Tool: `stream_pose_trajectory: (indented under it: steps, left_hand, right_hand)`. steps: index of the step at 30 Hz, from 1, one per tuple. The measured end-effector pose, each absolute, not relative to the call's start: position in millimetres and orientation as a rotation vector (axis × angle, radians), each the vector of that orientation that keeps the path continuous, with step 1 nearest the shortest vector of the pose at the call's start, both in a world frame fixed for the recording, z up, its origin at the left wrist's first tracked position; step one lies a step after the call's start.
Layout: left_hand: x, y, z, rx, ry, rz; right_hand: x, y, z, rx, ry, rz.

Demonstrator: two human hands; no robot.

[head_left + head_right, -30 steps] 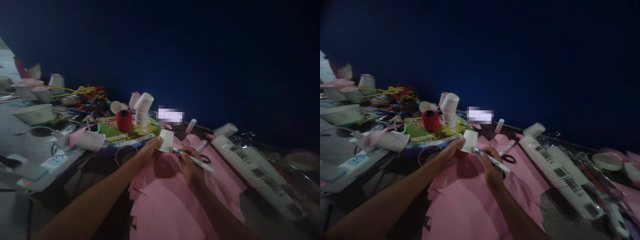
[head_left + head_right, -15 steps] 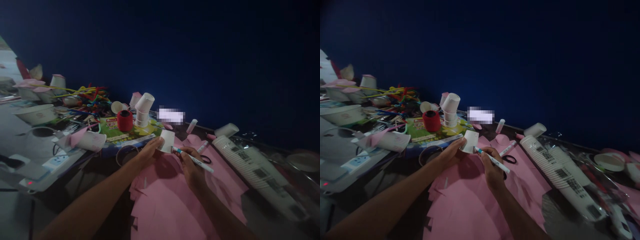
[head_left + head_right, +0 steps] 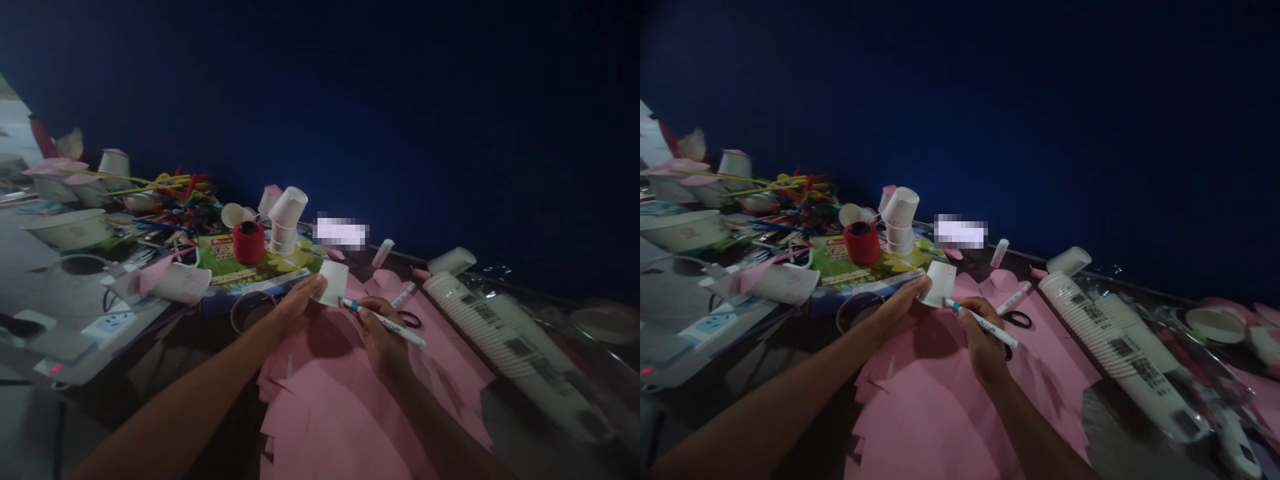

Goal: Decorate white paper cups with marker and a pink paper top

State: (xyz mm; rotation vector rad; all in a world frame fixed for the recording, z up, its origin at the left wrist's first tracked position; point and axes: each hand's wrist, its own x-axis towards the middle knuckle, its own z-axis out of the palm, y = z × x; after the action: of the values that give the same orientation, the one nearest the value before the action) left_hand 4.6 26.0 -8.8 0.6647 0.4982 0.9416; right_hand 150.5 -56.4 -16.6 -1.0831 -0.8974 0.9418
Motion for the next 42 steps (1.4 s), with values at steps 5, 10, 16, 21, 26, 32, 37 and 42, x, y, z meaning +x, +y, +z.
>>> stream_pose_trajectory:
  steps: [5, 10, 16, 21, 26, 32, 37, 42]
  left_hand:
    - [4.0, 24.9, -6.4, 0.682, 0.484, 0.931]
    - [3.8, 23.7, -5.8, 0.675, 0.496, 0.922]
    - [4.4, 24.0, -5.8, 0.67, 0.497, 0.928]
    - [4.2, 24.7, -6.8, 0.675, 0.487, 0.921]
    - [4.3, 24.4, -7.1, 0.671, 0.489, 0.932]
    - [3.8, 24.2, -8.1, 0.69, 0.458, 0.927]
    - [3.7, 25.9, -10.4, 0.673, 0.5, 0.933]
    - [3.6, 25.9, -9.5, 0.668, 0.509, 0.944]
  right_hand:
    - [149.5, -56.0, -14.9, -1.066, -0.87, 0.959]
    - [145.7, -54.0, -8.1, -0.962, -0.759, 1.011]
    - [146.2, -52.9, -9.4, -0.975, -0.772, 1.027]
    - [146.5, -53.4, -11.1, -0.992, -0.766, 1.024]
    - [146.0, -53.0, -11.5, -0.992, -0.773, 1.016]
    - [146.5, -52.6, -10.6, -0.995, -0.775, 1.005]
    - [145.9, -53.4, -9.3, -1.004, -0.786, 1.009]
    - [148.9, -53.7, -13.0, -1.054, -0.842, 0.978]
